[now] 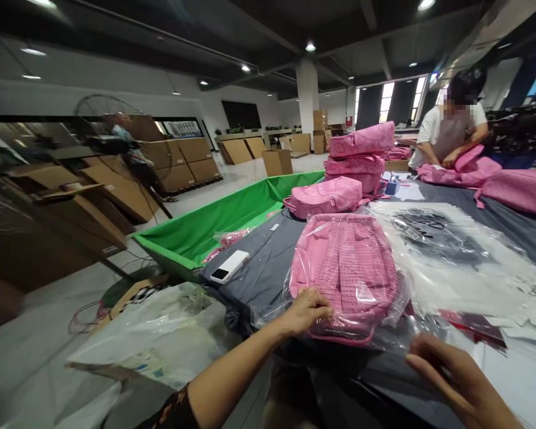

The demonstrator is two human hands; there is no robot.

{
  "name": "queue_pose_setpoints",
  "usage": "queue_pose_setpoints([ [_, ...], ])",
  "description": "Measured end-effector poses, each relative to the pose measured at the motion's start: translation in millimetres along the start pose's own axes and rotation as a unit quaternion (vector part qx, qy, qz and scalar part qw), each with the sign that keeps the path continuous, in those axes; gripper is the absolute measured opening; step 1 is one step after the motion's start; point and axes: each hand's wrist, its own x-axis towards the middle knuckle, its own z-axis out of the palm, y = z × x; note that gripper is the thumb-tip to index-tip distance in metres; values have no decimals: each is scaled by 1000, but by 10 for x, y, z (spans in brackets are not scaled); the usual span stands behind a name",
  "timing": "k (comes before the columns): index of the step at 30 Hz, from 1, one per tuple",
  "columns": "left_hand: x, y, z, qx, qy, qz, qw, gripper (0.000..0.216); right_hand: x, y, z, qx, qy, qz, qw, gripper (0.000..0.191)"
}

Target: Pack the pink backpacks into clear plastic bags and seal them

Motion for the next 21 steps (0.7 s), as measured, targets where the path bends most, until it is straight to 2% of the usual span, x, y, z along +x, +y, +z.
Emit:
queue_pose_setpoints([
  [2,-11,25,-5,-3,1,-1,1000,28,422,-210,-62,-73,-80,-110,988,41],
  [4,-17,47,-13,-6,2,-3,1000,28,769,-302,-44,-160,-138,-176,961,37],
  [7,-17,70,-24,-9,2,-7,1000,28,1121,-245,95,-239,-202,-195,930,24],
  [9,-16,75,-28,-8,2,-8,1000,27,1261,-141,182,-252,-218,-182,925,16],
  [11,-15,74,-29,-6,0,-8,1000,27,1343,-27,208,-254,-215,-159,929,14],
  [14,-19,61,-28,-4,-7,-5,1000,26,1360,109,115,-250,-185,-107,944,19],
  [17,-20,43,-21,-6,-8,0,1000,25,1234,133,-11,-231,-76,-56,968,28],
  [19,-9,34,-12,-6,-4,2,1000,25,1105,68,-18,-204,-25,-61,977,32],
  [21,9,29,-4,-4,-2,2,1000,25,1006,-28,59,-187,-62,-77,977,28],
])
